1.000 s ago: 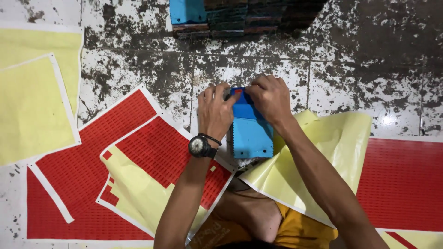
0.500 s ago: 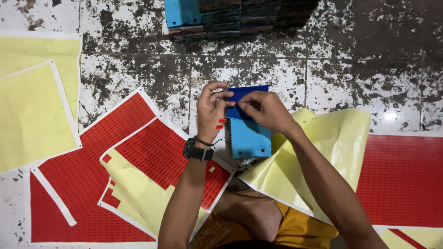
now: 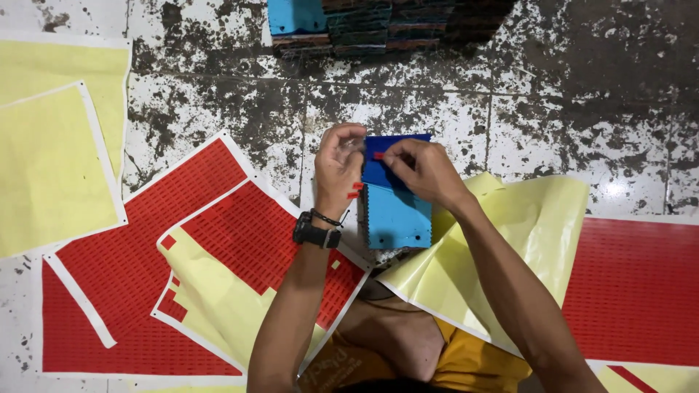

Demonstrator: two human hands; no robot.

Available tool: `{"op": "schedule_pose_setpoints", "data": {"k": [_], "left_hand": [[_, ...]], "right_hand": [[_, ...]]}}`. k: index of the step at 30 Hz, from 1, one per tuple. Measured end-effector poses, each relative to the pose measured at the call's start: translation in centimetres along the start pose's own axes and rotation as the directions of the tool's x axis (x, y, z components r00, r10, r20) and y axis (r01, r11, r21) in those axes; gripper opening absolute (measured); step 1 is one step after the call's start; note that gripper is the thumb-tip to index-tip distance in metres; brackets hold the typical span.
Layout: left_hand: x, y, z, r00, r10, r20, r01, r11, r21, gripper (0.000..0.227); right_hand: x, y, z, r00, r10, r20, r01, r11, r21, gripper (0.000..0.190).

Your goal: A person sits on the floor, flips through a color swatch book, and applies small red adhesive labels to a yellow backing sheet.

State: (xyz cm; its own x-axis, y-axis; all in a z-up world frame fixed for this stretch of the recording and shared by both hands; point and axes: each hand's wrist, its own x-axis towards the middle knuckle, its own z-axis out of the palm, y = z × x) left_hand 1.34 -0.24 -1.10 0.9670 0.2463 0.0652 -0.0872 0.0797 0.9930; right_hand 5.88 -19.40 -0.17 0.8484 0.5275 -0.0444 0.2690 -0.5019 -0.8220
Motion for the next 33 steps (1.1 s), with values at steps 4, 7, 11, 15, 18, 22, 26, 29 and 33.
{"op": "schedule_pose_setpoints", "data": {"k": [4,7,11,15,18,22,26,29,33], "left_hand": [[-0.4,0.7,-0.9,0.996,0.083,-0.015,-0.07,0.911,0.405,0.038],[-0.5,-1.3,-1.5,0.983,0.167,0.082,-0.181,0.76,0.624,0.035],[-0.6,-2.5,-1.2,0.946,0.256,0.198,-0.315,0.582,0.75,0.031],[-0.1,-5.3,-0.9,0.896,0.307,0.32,-0.403,0.264,0.876,0.032],[-0.3,-3.2,-0.7,0.861,0.35,0.369,-0.43,0.113,0.896,0.031],[-0.6,-1.1,-0.5,0.852,0.353,0.387,-0.438,0.077,0.895,0.03],[-0.6,-2.3,-0.5,0.924,0.261,0.278,-0.357,0.331,0.874,0.03],[-0.8,-2.0,-0.8,0.984,0.137,0.112,-0.175,0.654,0.736,0.035],[-0.6,0.6,-1.3,0.992,-0.1,-0.081,0.113,0.979,0.168,0.038]], "right_hand": [[1.0,0.2,0.4,0.996,0.053,-0.065,-0.054,0.998,-0.019,0.013],[1.7,1.2,1.0,0.998,0.037,-0.052,-0.039,0.998,-0.039,0.013],[1.8,1.1,1.4,0.998,0.044,-0.036,-0.048,0.99,-0.131,0.015],[2.0,1.2,2.2,0.994,0.087,-0.064,-0.1,0.962,-0.255,0.014],[2.3,3.9,3.1,0.992,0.078,-0.097,-0.109,0.916,-0.386,0.012],[2.9,3.7,2.1,0.986,-0.005,-0.168,-0.088,0.839,-0.538,0.031],[2.6,5.4,1.9,0.921,-0.359,-0.155,0.142,0.676,-0.723,0.013],[2.4,5.6,2.0,0.803,-0.559,-0.209,0.204,0.586,-0.784,0.005],[0.8,6.1,2.1,0.81,-0.564,-0.16,0.312,0.645,-0.697,0.006]]}}
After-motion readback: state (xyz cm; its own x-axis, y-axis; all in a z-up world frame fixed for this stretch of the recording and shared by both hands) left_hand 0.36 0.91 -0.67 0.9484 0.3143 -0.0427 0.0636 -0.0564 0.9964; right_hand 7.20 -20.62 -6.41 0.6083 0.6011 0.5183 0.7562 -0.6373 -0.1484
